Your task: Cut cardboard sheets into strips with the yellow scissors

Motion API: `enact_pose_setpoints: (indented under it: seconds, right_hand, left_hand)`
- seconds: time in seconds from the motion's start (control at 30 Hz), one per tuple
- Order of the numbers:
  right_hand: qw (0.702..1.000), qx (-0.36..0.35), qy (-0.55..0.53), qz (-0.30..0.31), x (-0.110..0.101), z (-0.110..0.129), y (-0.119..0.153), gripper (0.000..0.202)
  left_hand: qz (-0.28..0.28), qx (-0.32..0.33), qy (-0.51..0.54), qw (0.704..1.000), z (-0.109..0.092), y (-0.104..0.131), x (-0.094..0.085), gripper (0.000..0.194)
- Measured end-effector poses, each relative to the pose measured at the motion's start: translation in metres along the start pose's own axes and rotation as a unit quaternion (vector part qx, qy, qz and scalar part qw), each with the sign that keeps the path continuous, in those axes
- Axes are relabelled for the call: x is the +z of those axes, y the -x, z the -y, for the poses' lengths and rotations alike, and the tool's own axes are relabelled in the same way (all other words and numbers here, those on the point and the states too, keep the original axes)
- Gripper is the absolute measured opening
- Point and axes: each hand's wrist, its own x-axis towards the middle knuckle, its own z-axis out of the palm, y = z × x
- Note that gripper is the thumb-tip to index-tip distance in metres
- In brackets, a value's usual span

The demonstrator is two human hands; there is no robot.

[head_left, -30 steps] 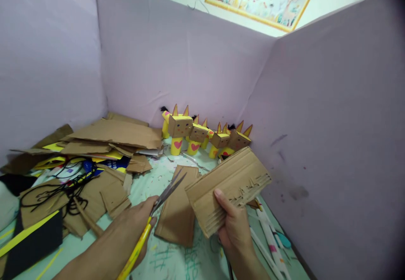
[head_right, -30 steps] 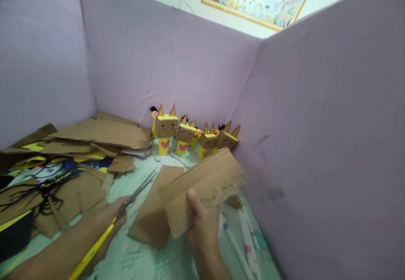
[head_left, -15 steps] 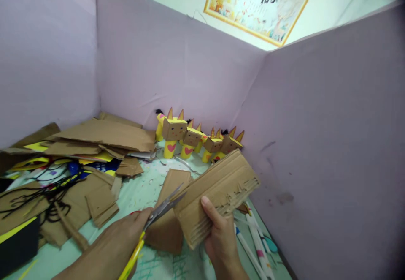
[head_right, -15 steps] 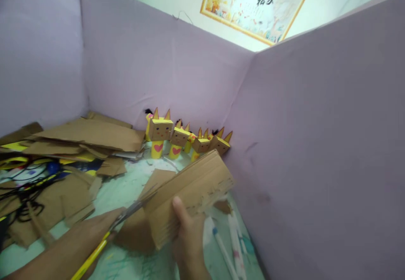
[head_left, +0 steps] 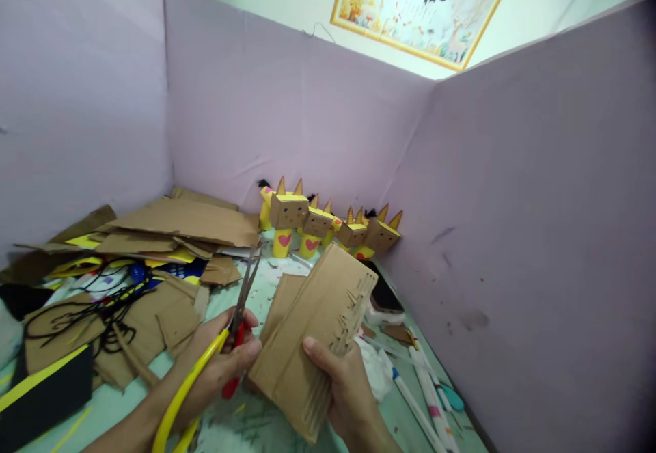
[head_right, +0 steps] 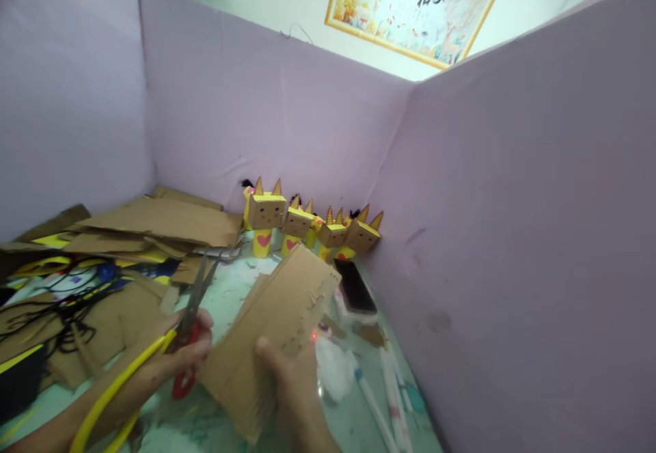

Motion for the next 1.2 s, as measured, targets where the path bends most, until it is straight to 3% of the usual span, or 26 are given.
enact_pose_setpoints:
  seconds: [0.2, 0.33, 0.47, 0.67, 0.77, 0.9, 1.0, 1.07, 1.2]
  right_hand:
    - [0.992, 0.061, 0.036, 0.104, 0.007, -0.013, 0.011, 0.062]
    - [0.987, 0.103, 0.014, 0.126, 0.011, -0.010, 0.015, 0.061]
    - [0.979, 0.127, -0.013, 0.160, 0.013, -0.003, 0.015, 0.063]
    - [0.982, 0.146, -0.012, 0.117, 0.012, 0.000, 0.013, 0.053]
    - [0.986, 0.134, -0.021, 0.095, 0.008, 0.001, 0.008, 0.046]
    - [0.953, 0.248, -0.073, 0.159, -0.003, 0.007, -0.004, 0.032]
    - [0.932, 0.294, -0.078, 0.196, -0.015, 0.005, -0.011, 0.053]
    - [0.884, 0.367, -0.084, 0.278, -0.023, -0.002, -0.015, 0.059]
    - [0.874, 0.391, -0.085, 0.274, -0.035, -0.023, -0.022, 0.050]
  left_hand:
    - [0.015, 0.013, 0.098, 0.995, 0.003, -0.004, 0.003, 0.032]
    - [0.027, 0.002, 0.196, 0.980, 0.005, -0.002, 0.000, 0.031]
    - [0.046, -0.012, 0.229, 0.972, 0.003, 0.003, 0.000, 0.031]
    - [0.010, 0.028, 0.160, 0.987, 0.000, 0.002, 0.002, 0.026]
    - [0.026, 0.032, 0.164, 0.986, -0.002, 0.002, 0.003, 0.027]
    - [0.028, 0.022, 0.181, 0.983, -0.006, 0.004, 0.006, 0.029]
    - [0.027, 0.022, 0.182, 0.983, -0.004, 0.002, 0.006, 0.030]
    - [0.033, 0.016, 0.173, 0.984, 0.001, -0.001, 0.004, 0.030]
    - [0.029, 0.001, 0.193, 0.981, 0.012, -0.006, 0.001, 0.029]
